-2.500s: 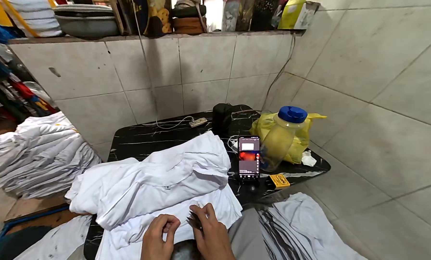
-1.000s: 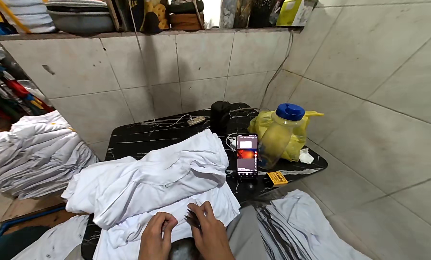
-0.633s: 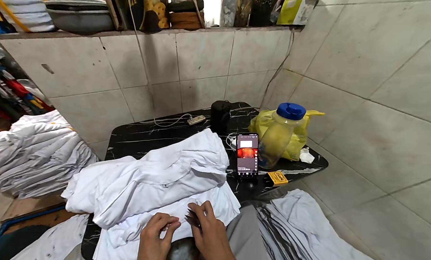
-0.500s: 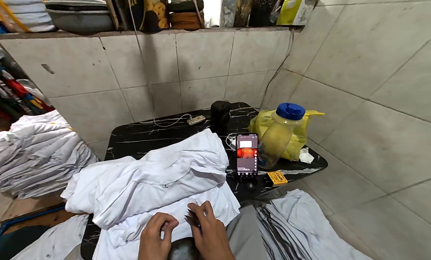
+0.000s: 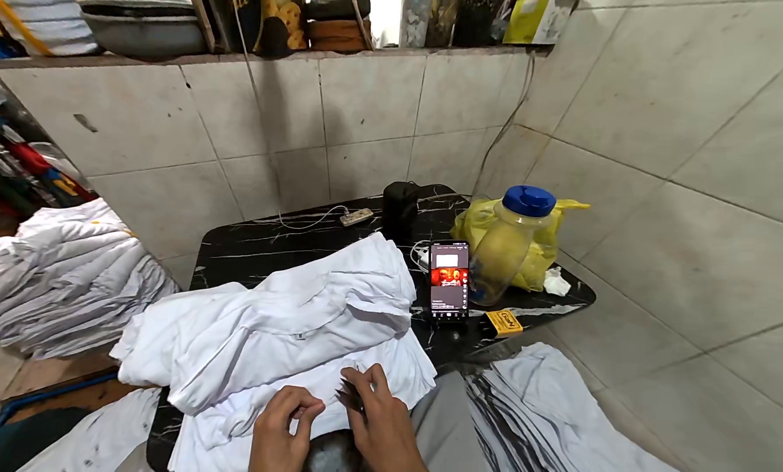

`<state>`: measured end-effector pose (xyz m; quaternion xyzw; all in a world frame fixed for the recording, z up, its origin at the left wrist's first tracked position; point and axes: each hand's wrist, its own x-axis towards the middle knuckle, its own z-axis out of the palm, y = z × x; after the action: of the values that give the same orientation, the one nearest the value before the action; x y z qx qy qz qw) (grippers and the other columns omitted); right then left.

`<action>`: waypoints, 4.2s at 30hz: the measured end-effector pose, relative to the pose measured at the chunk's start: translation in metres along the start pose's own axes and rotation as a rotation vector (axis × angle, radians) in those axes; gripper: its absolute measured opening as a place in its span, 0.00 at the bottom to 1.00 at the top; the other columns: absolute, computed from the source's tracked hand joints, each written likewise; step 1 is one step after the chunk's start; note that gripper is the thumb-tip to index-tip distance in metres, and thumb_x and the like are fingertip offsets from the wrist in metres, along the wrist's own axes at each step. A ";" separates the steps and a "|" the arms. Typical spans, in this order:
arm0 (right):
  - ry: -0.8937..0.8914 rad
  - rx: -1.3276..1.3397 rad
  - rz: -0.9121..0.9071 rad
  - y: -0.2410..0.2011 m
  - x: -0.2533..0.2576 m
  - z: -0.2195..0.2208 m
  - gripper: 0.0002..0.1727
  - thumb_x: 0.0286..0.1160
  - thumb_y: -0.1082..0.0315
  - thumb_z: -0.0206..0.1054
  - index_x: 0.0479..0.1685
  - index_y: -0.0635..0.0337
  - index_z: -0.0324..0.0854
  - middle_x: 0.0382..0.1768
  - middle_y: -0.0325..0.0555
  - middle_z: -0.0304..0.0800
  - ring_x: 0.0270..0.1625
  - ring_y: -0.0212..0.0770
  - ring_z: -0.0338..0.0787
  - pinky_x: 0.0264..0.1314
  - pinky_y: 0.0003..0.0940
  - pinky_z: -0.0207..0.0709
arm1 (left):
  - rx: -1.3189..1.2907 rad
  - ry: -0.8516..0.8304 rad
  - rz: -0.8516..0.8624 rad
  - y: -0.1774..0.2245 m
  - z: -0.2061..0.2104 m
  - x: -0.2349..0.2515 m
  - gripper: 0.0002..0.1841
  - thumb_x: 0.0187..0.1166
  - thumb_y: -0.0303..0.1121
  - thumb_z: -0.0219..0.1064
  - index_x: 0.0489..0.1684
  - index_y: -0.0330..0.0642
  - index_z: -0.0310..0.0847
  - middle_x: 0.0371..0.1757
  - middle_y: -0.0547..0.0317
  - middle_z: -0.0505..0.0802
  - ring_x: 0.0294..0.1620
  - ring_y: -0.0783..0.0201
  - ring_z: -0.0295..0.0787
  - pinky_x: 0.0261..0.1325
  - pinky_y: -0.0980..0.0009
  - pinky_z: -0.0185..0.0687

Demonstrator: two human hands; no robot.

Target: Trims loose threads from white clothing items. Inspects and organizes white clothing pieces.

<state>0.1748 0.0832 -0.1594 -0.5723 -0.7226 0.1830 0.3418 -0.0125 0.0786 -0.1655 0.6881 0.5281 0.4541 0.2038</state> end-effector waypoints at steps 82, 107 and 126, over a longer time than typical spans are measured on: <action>0.019 -0.054 -0.005 -0.008 0.008 0.001 0.28 0.70 0.61 0.74 0.73 0.56 0.83 0.47 0.48 0.97 0.36 0.52 0.96 0.36 0.57 0.88 | 0.436 0.286 -0.255 -0.010 -0.035 0.002 0.08 0.71 0.42 0.77 0.36 0.50 0.97 0.39 0.58 0.91 0.39 0.61 0.89 0.43 0.60 0.89; -0.092 0.039 -0.216 -0.024 0.027 0.025 0.20 0.74 0.50 0.71 0.55 0.55 0.88 0.28 0.41 0.92 0.26 0.43 0.91 0.28 0.48 0.85 | 0.193 0.232 -0.017 -0.013 -0.030 -0.026 0.12 0.71 0.40 0.79 0.46 0.44 0.95 0.43 0.58 0.91 0.32 0.77 0.83 0.33 0.83 0.81; -0.360 0.038 -0.370 -0.032 0.025 0.015 0.18 0.83 0.52 0.65 0.51 0.59 0.84 0.32 0.51 0.89 0.32 0.51 0.92 0.31 0.52 0.83 | 0.221 0.184 0.012 0.014 -0.033 -0.026 0.09 0.76 0.34 0.73 0.34 0.35 0.92 0.52 0.43 0.87 0.48 0.65 0.86 0.49 0.77 0.86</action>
<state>0.1392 0.1000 -0.1413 -0.3822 -0.8606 0.2298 0.2460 -0.0332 0.0433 -0.1488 0.6650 0.5871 0.4555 0.0749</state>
